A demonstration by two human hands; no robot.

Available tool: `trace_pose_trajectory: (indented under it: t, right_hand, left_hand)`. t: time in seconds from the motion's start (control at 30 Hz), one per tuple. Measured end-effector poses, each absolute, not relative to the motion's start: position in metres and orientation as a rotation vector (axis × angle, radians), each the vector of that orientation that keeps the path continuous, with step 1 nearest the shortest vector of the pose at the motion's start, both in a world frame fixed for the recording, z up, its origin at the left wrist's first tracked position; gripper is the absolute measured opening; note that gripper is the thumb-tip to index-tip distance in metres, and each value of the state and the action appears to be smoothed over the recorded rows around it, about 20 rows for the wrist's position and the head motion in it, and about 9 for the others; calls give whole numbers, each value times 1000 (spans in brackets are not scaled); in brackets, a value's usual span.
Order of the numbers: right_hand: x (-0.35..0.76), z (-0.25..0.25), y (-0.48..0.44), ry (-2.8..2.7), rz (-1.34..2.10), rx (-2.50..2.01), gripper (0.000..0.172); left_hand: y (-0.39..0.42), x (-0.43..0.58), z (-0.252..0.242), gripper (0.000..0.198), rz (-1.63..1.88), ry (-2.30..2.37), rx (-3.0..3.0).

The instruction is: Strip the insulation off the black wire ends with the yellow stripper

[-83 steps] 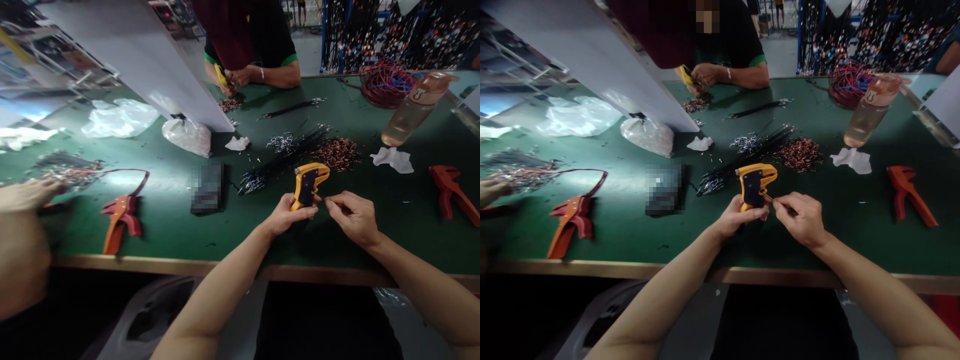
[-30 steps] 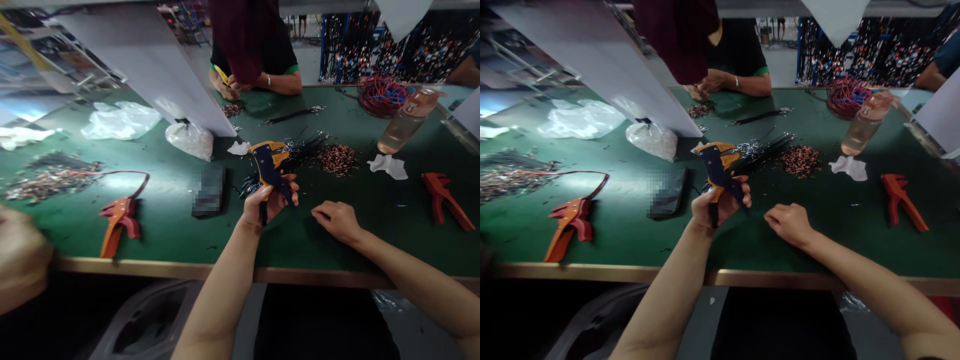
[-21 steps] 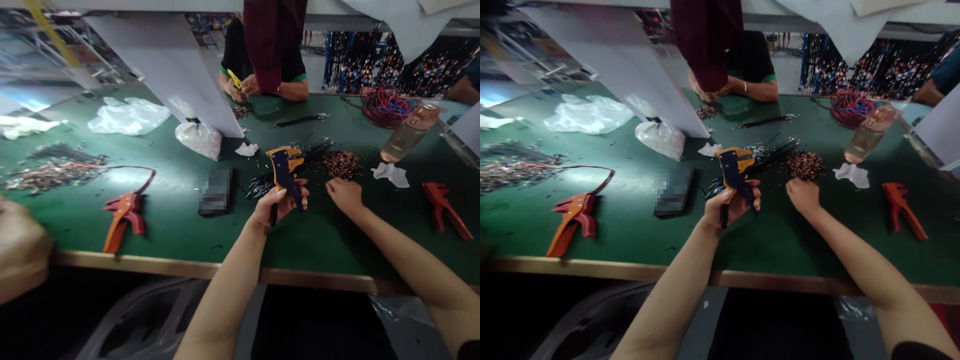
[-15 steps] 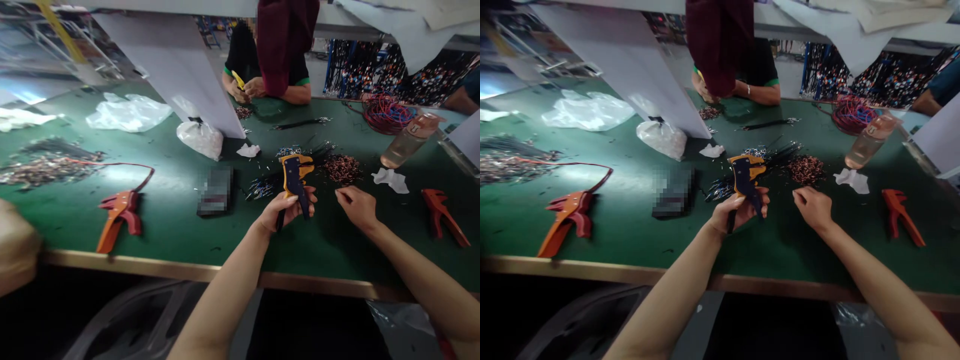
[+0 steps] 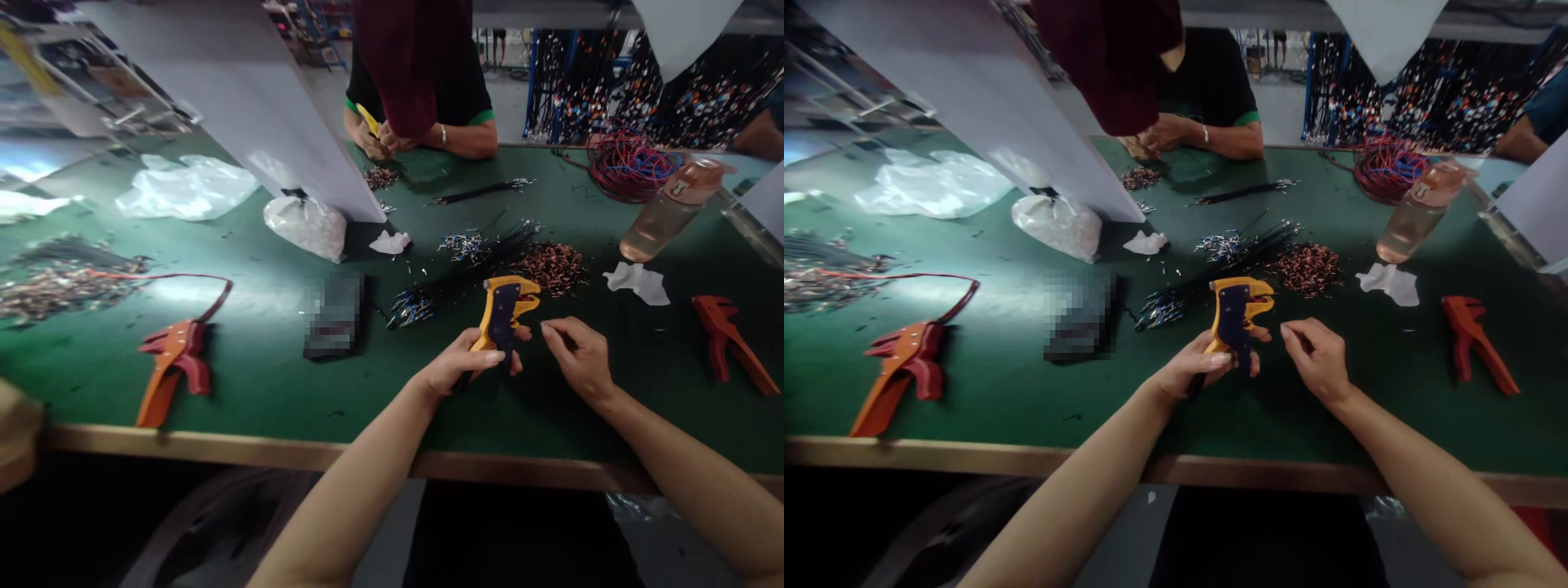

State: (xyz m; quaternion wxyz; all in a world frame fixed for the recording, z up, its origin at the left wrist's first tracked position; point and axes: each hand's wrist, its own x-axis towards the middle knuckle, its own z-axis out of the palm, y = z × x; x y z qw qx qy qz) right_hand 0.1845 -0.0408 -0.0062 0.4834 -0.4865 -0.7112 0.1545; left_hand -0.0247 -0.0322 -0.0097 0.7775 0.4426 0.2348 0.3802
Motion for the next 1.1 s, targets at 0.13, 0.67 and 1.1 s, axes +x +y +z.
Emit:
trace_pose_trajectory:
  t: [0.13, 0.67, 1.1]
  right_hand:
    - [193, -1, -40, -1600, 392, -1203, 18]
    - [203, 4, -32, -1740, 521, -1057, 19]
    - [204, 5, -32, -1762, 665, -1044, 22]
  left_hand:
    - [-30, -26, -9, 56, 800, 485, 877]
    - [-32, -31, -7, 57, 646, 465, 970]
    - [-35, -30, -6, 47, 641, 486, 1062]
